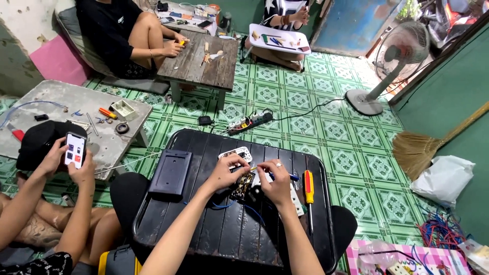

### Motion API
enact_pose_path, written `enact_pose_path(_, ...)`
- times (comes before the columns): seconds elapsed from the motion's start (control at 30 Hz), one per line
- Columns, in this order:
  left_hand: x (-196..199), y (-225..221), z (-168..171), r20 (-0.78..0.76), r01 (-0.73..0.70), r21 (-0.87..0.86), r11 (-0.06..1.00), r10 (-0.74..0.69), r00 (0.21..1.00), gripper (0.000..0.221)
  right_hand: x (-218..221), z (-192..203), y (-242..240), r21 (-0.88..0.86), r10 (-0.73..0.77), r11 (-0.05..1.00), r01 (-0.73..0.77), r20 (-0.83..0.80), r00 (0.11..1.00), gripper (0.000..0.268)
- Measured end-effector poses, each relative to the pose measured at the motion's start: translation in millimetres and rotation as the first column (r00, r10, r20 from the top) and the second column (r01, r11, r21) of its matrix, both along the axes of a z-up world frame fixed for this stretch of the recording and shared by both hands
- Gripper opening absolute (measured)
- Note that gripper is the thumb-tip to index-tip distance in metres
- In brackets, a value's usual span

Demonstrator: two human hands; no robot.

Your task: A person is assembling an electrical outlet by screwing the cover and internal components together using a manual screwdriver.

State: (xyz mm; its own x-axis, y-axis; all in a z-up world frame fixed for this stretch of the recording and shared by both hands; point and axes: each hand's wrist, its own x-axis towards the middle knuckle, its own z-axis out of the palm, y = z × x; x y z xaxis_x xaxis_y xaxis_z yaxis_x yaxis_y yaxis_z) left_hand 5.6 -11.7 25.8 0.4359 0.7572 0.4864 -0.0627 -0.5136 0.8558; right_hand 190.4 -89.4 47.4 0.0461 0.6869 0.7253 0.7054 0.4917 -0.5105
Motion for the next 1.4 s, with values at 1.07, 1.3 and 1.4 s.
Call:
enact_pose_path(1.07, -2.7, -8.5, 18.7, 0.03, 0.052, -0.107, 0.993, -0.049, 0.998, 0.012, 7.1, 3.8, -2.4, -0.041, 0.025, 0.999, -0.024, 0.039, 0.999, 0.006)
enact_pose_path(1.3, -4.4, -6.9, 20.0, -0.024, 0.078, -0.006, 0.997, -0.078, 0.997, 0.016, 2.7, 10.2, -3.2, -0.058, 0.055, 0.997, -0.049, 0.096, 0.994, 0.007)
enact_pose_path(1.4, -4.8, -7.9, 18.7, -0.038, 0.074, 0.02, 0.997, -0.073, 0.997, 0.018, 3.7, 6.8, -3.9, -0.069, 0.059, 0.996, -0.053, 0.087, 0.994, 0.007)
